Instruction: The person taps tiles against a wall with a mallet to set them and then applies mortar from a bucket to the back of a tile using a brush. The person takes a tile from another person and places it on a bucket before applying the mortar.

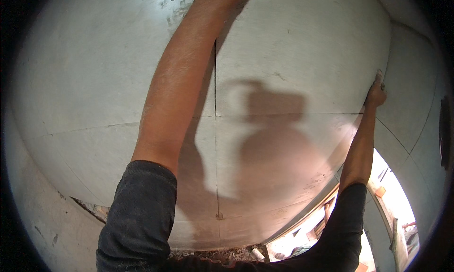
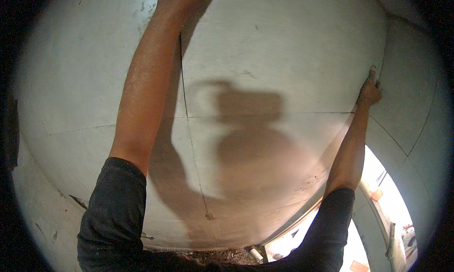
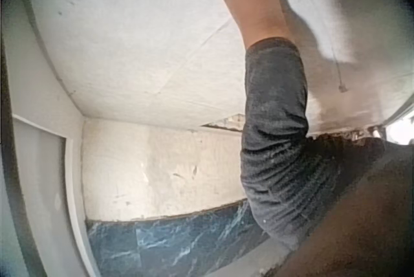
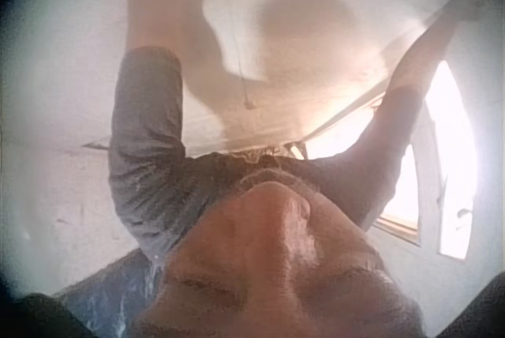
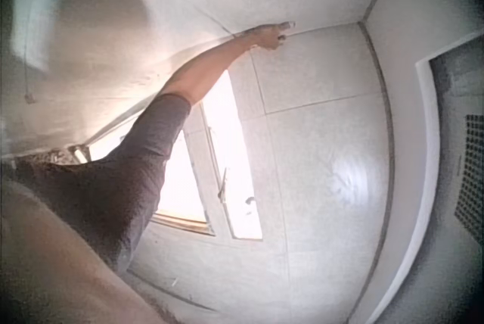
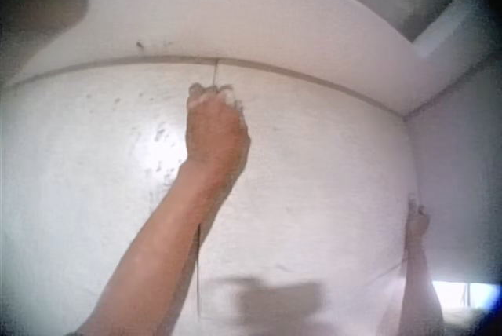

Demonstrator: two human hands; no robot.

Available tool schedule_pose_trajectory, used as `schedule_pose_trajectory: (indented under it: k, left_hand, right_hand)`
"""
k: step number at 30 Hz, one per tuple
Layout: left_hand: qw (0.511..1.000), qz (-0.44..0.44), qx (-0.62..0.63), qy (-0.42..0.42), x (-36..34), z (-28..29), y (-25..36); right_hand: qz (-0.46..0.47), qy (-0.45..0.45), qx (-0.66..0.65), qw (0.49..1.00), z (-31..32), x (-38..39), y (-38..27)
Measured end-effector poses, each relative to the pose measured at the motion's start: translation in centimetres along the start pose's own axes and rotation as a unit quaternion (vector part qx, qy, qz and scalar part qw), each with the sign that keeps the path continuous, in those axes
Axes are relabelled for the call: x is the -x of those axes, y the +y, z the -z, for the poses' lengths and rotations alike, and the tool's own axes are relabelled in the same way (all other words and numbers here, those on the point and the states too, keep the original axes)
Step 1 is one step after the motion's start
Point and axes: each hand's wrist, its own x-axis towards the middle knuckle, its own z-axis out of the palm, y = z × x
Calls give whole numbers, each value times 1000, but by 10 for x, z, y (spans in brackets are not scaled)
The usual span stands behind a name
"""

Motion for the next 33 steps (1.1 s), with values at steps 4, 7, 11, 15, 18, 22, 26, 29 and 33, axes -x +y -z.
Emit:
schedule_pose_trajectory:
  k: [4, 7, 11, 15, 18, 22, 26, 29, 33]
  left_hand:
    - [998, -25, -55, 12, 13, 1, -8]
    - [999, 25, -6, 21, 22, 10, 3]
    - [994, 63, 64, 60, 15, 21, -2]
    - [986, 105, 129, 22, 13, 33, 3]
    - [985, 105, 134, 38, 14, 32, 7]
    - [977, 132, 161, 49, 13, 30, 9]
    - [916, 256, 310, 0, 9, 39, 19]
    - [895, 278, 349, -16, 9, 63, 42]
    - [898, 280, 336, -51, 2, 58, 28]
  right_hand:
    - [31, 10, 81, 996, -4, -9, 8]
    - [54, 29, 105, 993, 6, -5, 13]
    - [24, -15, 76, 997, 1, -1, 2]
    - [5, -3, 83, 997, 3, 2, 2]
    - [12, -12, 73, 997, 5, 5, 1]
    - [3, -13, 68, 998, 5, 2, 5]
    - [7, -16, 70, 997, 6, 1, 3]
    - [1, -27, 56, 998, 11, 1, -2]
    - [35, -20, 71, 997, 6, -8, 1]
